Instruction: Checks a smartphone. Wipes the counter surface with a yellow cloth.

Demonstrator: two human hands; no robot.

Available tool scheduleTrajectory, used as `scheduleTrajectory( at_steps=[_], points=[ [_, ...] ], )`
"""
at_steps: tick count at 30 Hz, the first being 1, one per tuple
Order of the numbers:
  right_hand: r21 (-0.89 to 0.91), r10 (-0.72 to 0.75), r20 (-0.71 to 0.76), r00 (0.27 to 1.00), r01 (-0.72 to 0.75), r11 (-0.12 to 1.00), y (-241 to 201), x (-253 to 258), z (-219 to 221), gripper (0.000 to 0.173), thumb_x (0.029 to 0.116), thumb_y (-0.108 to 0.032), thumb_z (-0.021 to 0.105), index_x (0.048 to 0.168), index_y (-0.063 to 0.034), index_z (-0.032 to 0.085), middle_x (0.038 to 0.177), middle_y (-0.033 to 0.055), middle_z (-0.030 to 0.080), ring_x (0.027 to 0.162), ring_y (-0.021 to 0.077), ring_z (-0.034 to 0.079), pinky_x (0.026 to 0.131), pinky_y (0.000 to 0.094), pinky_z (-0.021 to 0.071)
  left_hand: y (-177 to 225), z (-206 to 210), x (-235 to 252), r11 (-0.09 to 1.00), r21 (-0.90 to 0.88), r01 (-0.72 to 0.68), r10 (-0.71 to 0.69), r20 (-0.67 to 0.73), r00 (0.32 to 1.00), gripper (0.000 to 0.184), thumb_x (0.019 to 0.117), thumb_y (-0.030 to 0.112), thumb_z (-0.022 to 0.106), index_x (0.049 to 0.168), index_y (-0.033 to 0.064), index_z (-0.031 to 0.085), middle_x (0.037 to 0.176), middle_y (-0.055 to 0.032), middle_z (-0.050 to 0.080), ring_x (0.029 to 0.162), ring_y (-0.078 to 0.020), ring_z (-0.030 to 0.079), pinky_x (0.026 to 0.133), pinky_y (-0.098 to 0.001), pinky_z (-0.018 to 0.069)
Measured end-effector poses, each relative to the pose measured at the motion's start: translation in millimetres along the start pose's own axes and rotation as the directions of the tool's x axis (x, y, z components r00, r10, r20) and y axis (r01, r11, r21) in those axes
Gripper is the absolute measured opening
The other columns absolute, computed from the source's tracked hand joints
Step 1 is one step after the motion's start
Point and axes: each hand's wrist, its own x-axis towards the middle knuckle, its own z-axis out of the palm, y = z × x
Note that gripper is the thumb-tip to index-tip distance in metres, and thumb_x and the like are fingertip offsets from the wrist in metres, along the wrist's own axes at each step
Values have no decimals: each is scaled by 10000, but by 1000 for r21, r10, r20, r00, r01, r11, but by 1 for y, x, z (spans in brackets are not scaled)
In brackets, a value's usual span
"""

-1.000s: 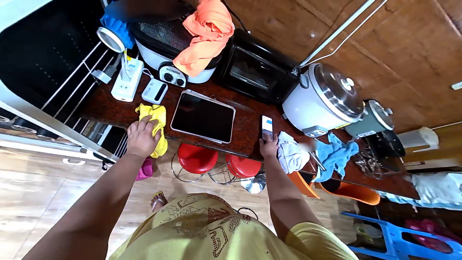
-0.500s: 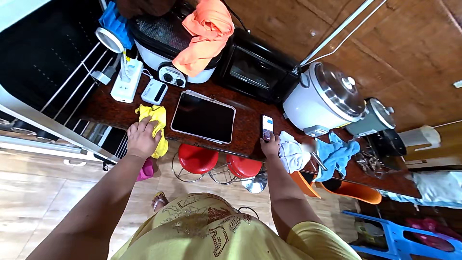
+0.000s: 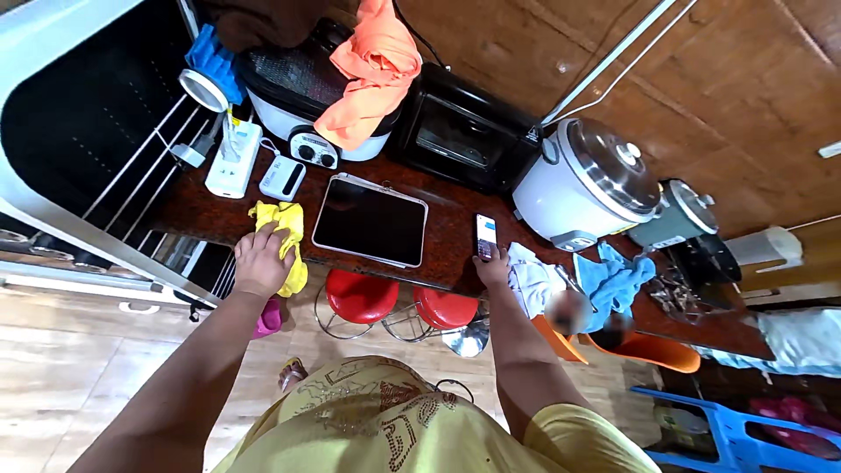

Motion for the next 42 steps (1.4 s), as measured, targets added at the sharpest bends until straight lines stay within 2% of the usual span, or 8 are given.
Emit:
scheduleTrajectory(
  at_steps=[5, 12, 15, 20, 26, 32, 36, 42],
  points=[
    [25, -77, -62, 995, 79, 997, 5, -3, 9, 526, 998, -316, 651, 1492, -196, 516, 1689, 221, 158, 1458, 509, 330, 1117, 636, 383, -2, 3, 1, 1000, 8, -5, 5, -14, 1000, 369, 1031, 245, 574, 1340, 54, 636, 1499, -216, 523, 1305, -513, 514, 1068, -683, 372],
    [-41, -78, -5, 997, 78, 996, 3, -4, 5, 473, 1035, -340, 586, 1481, -189, 541, 1698, 207, 139, 1455, 503, 338, 1128, 620, 373, -1, 3, 1, 1000, 17, -1, 1, -6, 1000, 359, 1027, 223, 591, 1335, 44, 636, 1503, -215, 515, 1314, -505, 507, 1078, -674, 368],
    [-8, -60, -28, 998, 60, 998, 3, -3, 1, 630, 990, -345, 662, 1550, -163, 437, 1689, 218, 167, 1463, 480, 348, 1140, 598, 378, -1, 4, 1, 1000, 19, 3, -3, -12, 1000, 363, 1025, 237, 588, 1335, 55, 642, 1502, -208, 523, 1316, -501, 511, 1074, -673, 371],
    [124, 32, 3, 999, -32, 992, 10, 15, -12, 1135, 784, -355, 892, 1629, -63, 192, 1615, 306, 273, 1439, 456, 398, 1158, 544, 387, -4, 6, 1, 1000, 21, 9, -9, -8, 1000, 367, 1019, 232, 597, 1339, 57, 636, 1508, -198, 513, 1315, -486, 509, 1072, -662, 372],
    [39, 85, 130, 988, -91, 995, 3, 28, -23, 1213, 752, -446, 903, 1649, -133, 149, 1612, 304, 285, 1456, 460, 367, 1163, 555, 370, -5, 11, 0, 1000, 21, 5, -4, -44, 999, 375, 1003, 234, 603, 1332, 58, 641, 1504, -202, 514, 1306, -476, 520, 1073, -667, 375],
    [50, 49, 80, 996, -53, 997, 2, 23, -19, 1111, 783, -453, 881, 1633, -177, 221, 1595, 314, 307, 1423, 487, 402, 1134, 597, 385, -7, 14, 0, 999, 35, -6, 8, -48, 999, 387, 1010, 248, 568, 1345, 64, 631, 1506, -205, 510, 1299, -482, 519, 1071, -662, 370],
    [-4, -60, -43, 997, 60, 998, 13, 12, -6, 858, 881, -466, 787, 1585, -206, 373, 1622, 271, 293, 1410, 486, 418, 1109, 595, 415, -7, 15, 0, 999, 36, 3, -1, -50, 999, 393, 1009, 258, 578, 1349, 69, 628, 1520, -193, 499, 1314, -477, 508, 1084, -658, 362],
    [-100, -125, -25, 992, 122, 987, 10, 3, -1, 553, 991, -420, 653, 1491, -220, 528, 1669, 202, 244, 1449, 456, 382, 1125, 579, 402, -7, 13, 0, 999, 38, 7, -6, -46, 999, 385, 1007, 250, 589, 1345, 71, 633, 1516, -192, 503, 1313, -472, 511, 1082, -654, 366]
  ],
)
